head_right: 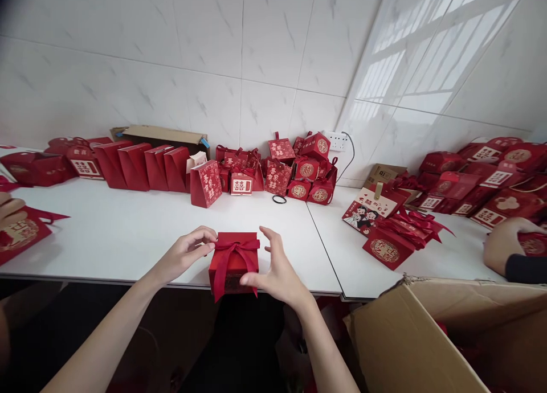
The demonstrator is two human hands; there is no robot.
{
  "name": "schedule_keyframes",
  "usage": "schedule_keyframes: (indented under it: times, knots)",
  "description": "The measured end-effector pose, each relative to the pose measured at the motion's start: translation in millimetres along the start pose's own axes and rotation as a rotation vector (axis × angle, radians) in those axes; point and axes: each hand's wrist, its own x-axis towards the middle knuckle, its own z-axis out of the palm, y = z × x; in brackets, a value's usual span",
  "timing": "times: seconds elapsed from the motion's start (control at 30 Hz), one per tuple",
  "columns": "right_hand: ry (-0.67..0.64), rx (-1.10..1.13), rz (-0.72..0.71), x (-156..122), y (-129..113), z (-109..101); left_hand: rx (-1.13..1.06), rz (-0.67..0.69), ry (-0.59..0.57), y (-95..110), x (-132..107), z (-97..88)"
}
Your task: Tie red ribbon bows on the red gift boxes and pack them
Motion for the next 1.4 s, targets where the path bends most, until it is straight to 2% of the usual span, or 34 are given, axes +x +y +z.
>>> schedule_keyframes:
  times: [0.07,0.13,0.27,0.33,0.5,0.63,0.83,1.07,1.27,1.4]
  knots:
    - [-0.118,-0.031,0.002,-3,1,3,0.013,0.033,-0.025,6,2,-2.2]
    - [-0.147,-0.021,0.033,-4,2,7,-0.029,0.026,-0.077,12,4,-2.1]
    - [-0.144,0.037,0.053,-2,1,12,-0.194,-0.118,-0.202,21,7,-1.0]
    - [-0.171,0.088,0.060,-2,1,13,-0.269,-0.176,-0.228,22,7,-1.3]
    - [-0.184,0.128,0.093,-2,5,16,-0.380,-0.206,-0.228,17,7,-2.5]
    - [-0.236,0.082,0.043,0,11,16,-0.431,-0.219,-0.213,18,6,-1.8]
    - [-0.313,0.305,0.046,15,10,13,-0.446,-0.245,-0.214,19,7,-2.4]
    - [-0.219,0.295,0.072,9,9,16,-0.484,-0.259,-0.190,17,4,-4.7]
    - [-0.173,0.228,0.061,-1,5,16,-0.523,-0.231,-0.227,12,1,-9.0]
    - [-0.174,0.223,0.068,-5,5,15,-0.464,-0.185,-0.268,12,0,-11.2]
